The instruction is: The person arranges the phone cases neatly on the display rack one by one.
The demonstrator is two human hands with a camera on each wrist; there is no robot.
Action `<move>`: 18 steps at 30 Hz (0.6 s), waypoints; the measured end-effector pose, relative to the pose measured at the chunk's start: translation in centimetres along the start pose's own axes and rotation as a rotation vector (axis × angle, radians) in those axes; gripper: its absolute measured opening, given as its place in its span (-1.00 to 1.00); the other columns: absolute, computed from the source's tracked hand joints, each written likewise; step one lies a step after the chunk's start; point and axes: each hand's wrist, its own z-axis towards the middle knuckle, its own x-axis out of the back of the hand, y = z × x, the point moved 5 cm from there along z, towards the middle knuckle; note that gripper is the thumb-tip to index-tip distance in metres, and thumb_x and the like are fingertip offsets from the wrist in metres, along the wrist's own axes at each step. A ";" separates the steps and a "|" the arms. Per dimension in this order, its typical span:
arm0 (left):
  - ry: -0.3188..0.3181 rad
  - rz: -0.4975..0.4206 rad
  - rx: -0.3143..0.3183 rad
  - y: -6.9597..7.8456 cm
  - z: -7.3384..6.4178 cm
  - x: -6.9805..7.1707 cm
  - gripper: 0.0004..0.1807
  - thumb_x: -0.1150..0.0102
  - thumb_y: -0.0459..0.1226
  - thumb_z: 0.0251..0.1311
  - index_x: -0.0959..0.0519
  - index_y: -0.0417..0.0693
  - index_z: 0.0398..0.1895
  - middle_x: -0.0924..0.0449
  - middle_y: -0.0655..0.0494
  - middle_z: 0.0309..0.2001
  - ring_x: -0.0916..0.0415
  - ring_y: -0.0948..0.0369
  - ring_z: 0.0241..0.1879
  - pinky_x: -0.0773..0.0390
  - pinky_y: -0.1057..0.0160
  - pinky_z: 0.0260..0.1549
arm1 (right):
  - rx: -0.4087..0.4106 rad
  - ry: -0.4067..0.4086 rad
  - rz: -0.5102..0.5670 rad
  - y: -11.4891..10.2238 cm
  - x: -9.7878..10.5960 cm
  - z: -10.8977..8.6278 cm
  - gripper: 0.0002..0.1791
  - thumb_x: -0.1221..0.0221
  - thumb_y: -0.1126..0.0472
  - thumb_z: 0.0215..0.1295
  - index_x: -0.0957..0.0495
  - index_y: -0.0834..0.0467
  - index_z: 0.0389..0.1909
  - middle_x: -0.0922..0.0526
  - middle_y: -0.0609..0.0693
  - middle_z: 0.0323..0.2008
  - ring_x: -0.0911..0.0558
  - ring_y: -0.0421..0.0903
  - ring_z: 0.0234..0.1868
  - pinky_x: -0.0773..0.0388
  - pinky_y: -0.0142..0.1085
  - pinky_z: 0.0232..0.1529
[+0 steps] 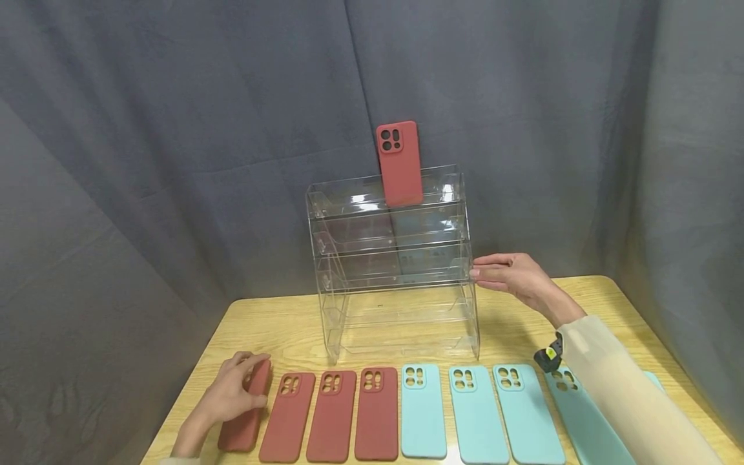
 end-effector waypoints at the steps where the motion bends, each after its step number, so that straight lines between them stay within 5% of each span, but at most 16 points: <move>1: 0.007 0.001 -0.005 0.3 0.1 0.1 -0.07 -0.60 -0.13 -0.17 -0.52 0.14 0.44 -0.38 -0.11 0.41 -0.32 -0.17 0.36 -0.62 -0.15 -0.16 | 0.001 0.000 -0.002 0.0 0.0 0.0 -0.16 -0.40 0.08 0.39 -0.29 0.42 0.50 -0.75 -0.33 -0.09 -0.78 -0.34 -0.02 -0.72 -0.36 0.12; 10: 0.128 -0.007 -0.087 3.3 1.4 2.0 -0.08 -0.59 -0.14 -0.09 -0.48 0.16 0.48 -0.38 -0.09 0.41 -0.24 -0.18 0.44 -0.64 -0.18 -0.12 | 0.002 -0.006 -0.002 0.2 0.0 -0.1 -0.19 -0.38 0.09 0.41 -0.30 0.42 0.50 -0.75 -0.34 -0.08 -0.77 -0.34 -0.01 -0.71 -0.36 0.14; 18: 0.258 -0.018 -0.184 6.5 2.5 5.4 -0.09 -0.57 -0.16 -0.09 -0.48 0.13 0.47 -0.39 -0.10 0.41 -0.24 -0.16 0.44 -0.63 -0.24 -0.02 | 0.000 -0.003 0.010 0.1 -0.2 0.3 -0.18 -0.39 0.08 0.39 -0.30 0.41 0.50 -0.76 -0.31 -0.07 -0.78 -0.33 -0.01 -0.71 -0.35 0.13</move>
